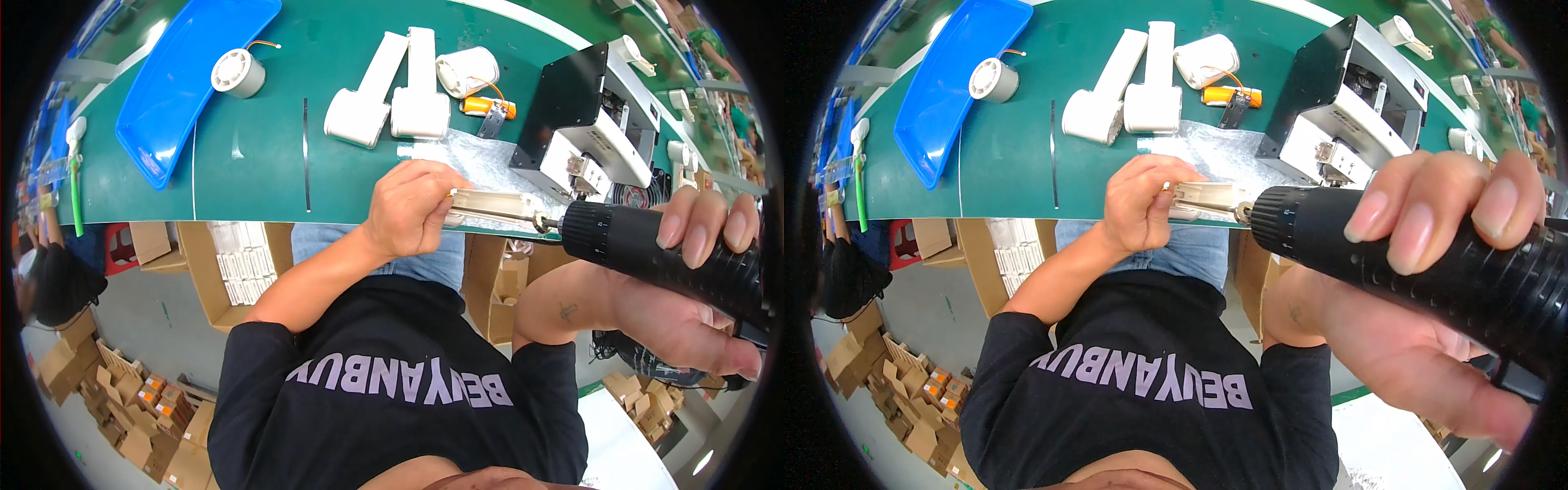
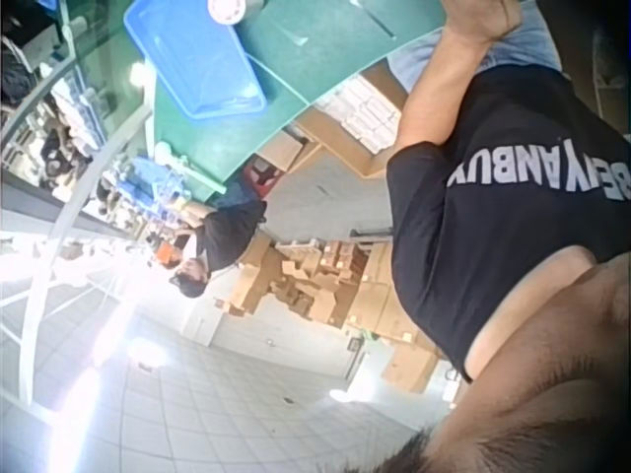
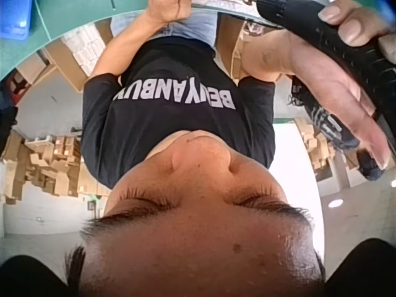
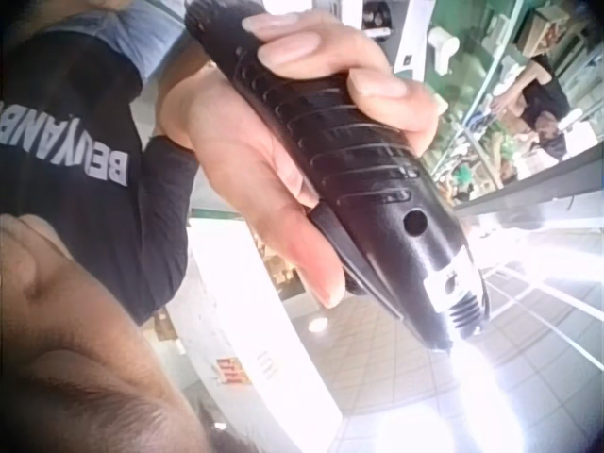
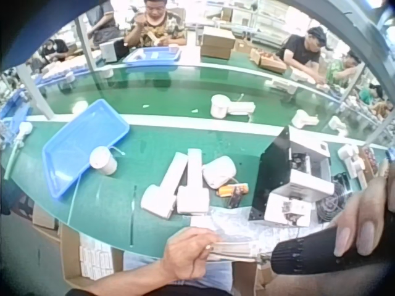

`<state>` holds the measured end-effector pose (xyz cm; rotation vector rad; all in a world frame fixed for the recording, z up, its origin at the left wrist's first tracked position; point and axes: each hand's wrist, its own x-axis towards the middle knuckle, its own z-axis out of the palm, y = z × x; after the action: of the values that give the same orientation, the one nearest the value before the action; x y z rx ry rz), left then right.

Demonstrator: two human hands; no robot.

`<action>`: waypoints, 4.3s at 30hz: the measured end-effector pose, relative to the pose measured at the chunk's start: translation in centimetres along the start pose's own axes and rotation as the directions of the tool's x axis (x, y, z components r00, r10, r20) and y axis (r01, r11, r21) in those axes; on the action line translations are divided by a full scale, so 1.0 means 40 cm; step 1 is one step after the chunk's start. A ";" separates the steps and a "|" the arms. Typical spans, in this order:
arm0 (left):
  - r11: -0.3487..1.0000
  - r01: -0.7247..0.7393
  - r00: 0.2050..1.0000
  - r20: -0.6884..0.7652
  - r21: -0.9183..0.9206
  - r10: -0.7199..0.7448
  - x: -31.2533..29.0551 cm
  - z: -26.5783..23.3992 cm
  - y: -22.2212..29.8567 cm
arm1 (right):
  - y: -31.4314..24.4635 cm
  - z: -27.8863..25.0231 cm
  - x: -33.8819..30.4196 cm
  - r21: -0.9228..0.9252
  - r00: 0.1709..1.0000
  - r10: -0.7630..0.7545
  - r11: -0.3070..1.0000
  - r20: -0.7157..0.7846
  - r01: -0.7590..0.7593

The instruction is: Assembling small electronic components into plastic housings on a factory assembly line.

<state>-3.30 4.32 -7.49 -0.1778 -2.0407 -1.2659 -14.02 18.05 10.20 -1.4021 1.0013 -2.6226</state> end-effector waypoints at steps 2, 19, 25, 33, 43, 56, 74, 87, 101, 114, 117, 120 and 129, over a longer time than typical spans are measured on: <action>1.000 0.005 1.000 0.005 -0.003 -0.005 0.001 -0.001 0.001 | -0.003 0.003 -0.005 -0.007 1.000 0.000 1.000 -0.006 0.000; 0.976 0.078 0.997 -0.009 -0.203 -0.081 -0.031 0.017 -0.008 | -0.040 -0.034 -0.044 -0.058 0.997 0.007 0.998 -0.083 -0.012; 0.911 0.182 0.961 -0.127 -0.370 -0.244 -0.025 0.037 0.012 | -0.054 -0.047 -0.055 -0.083 0.989 -0.041 0.996 -0.145 0.029; 0.990 0.138 0.985 -0.104 0.011 -0.136 -0.006 -0.006 0.019 | -0.190 -0.046 0.062 0.314 0.977 -0.143 0.931 -0.160 0.187; 0.971 0.082 0.993 0.060 0.223 -0.098 0.019 -0.012 0.040 | -0.099 -0.190 0.132 -0.872 0.935 -0.355 0.461 -0.009 0.167; 0.962 0.118 0.952 -0.246 -0.248 -0.180 -0.036 0.032 0.002 | -0.184 -0.102 0.022 0.104 0.978 0.080 0.993 -0.190 -0.061; 0.939 0.202 0.917 -0.283 -0.278 -0.281 -0.055 0.033 -0.006 | 0.013 -0.041 0.004 0.116 0.987 0.078 0.991 -0.139 -0.062; 0.937 0.162 0.918 -0.301 -0.309 -0.258 -0.047 0.028 -0.012 | -0.007 -0.063 -0.022 0.003 0.992 0.023 1.000 -0.120 -0.023; 0.901 0.237 0.916 -0.224 -0.363 -0.331 -0.047 0.044 0.012 | -0.005 -0.011 -0.030 -0.102 0.962 0.007 0.994 -0.273 -0.036; 0.897 0.242 0.912 -0.229 -0.370 -0.341 -0.036 0.029 0.001 | -0.065 -0.123 0.144 -0.924 0.903 -0.425 0.364 -0.056 0.114; 0.912 0.208 0.922 -0.241 -0.354 -0.304 -0.040 0.032 -0.002 | -0.060 -0.180 0.132 -0.863 0.918 -0.395 0.476 -0.033 0.173; 0.937 0.172 0.934 -0.253 -0.303 -0.253 -0.044 0.036 -0.003 | -0.086 -0.192 0.102 -0.848 0.957 -0.290 0.513 -0.026 0.132; 0.985 0.062 0.957 -0.270 -0.158 -0.104 -0.045 0.049 -0.014 | -0.131 -0.080 0.007 -0.093 0.987 0.050 0.994 -0.155 -0.065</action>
<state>-3.21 6.12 -9.56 0.0185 -1.7310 -1.4105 -15.11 23.82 11.94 -1.1840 1.1831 -2.7065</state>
